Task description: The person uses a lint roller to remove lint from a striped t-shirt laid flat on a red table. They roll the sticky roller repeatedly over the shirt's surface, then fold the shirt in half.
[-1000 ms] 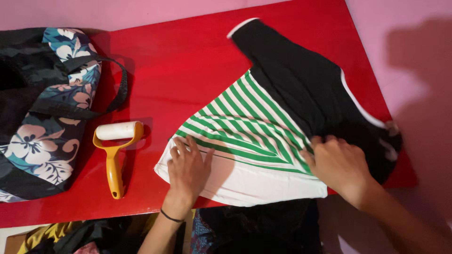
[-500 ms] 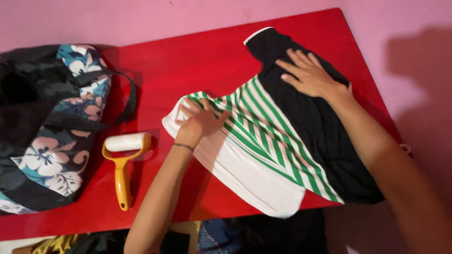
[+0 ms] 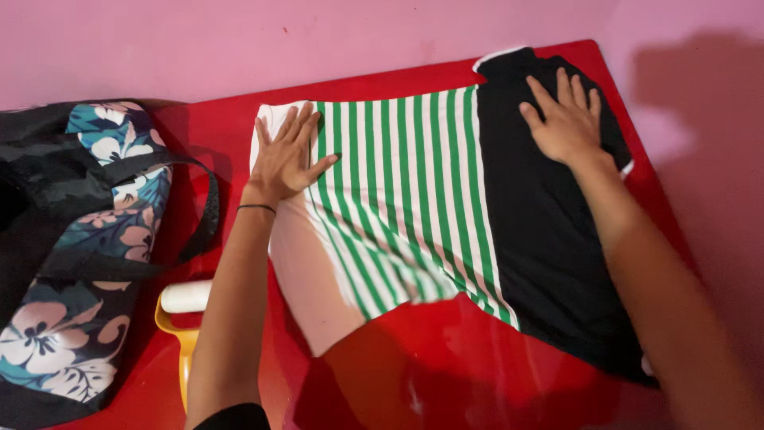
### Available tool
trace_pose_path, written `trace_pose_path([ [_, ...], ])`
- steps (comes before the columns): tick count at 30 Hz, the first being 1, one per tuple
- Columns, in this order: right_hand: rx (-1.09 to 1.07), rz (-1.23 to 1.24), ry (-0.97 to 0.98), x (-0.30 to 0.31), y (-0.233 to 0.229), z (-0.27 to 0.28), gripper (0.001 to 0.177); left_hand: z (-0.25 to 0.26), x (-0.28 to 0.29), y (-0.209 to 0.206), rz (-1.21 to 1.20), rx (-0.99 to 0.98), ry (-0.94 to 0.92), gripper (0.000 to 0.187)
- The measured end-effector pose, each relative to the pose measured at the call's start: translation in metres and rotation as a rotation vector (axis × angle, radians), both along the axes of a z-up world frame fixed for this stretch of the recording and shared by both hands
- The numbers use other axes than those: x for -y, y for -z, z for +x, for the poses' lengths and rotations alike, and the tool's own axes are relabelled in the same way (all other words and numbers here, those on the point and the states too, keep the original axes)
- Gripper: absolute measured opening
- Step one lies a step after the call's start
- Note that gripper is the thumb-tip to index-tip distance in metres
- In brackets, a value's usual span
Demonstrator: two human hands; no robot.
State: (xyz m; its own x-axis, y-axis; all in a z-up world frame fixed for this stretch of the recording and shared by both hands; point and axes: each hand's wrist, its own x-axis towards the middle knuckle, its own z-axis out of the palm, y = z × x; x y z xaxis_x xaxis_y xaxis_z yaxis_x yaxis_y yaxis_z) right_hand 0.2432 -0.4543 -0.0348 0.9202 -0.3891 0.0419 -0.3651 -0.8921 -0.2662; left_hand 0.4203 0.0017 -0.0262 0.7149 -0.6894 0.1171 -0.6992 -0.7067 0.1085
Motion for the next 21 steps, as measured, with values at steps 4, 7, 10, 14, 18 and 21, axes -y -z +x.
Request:
trace_pose_path([
  [4,0.01,0.0,-0.056,0.014,-0.002,0.014,0.062,0.019,-0.002,-0.013,0.01,-0.008,0.039,0.099],
  [7,0.03,0.014,-0.069,0.028,0.006,0.024,0.061,0.021,0.004,-0.015,0.021,0.037,0.055,0.099],
  [10,0.141,0.056,-0.088,0.032,0.013,0.03,0.055,0.005,0.004,-0.019,-0.034,0.181,0.011,0.086],
  [14,0.5,0.065,-0.148,0.035,0.015,0.028,0.035,-0.048,0.015,-0.032,0.228,0.573,0.075,0.068],
  [18,0.786,-0.202,-0.243,0.027,-0.003,0.003,0.036,-0.166,0.015,-0.039,0.067,0.226,0.194,0.077],
  [21,0.818,-0.257,-0.339,0.003,-0.026,-0.021,0.03,-0.242,-0.007,-0.049,0.04,0.134,0.157,0.075],
])
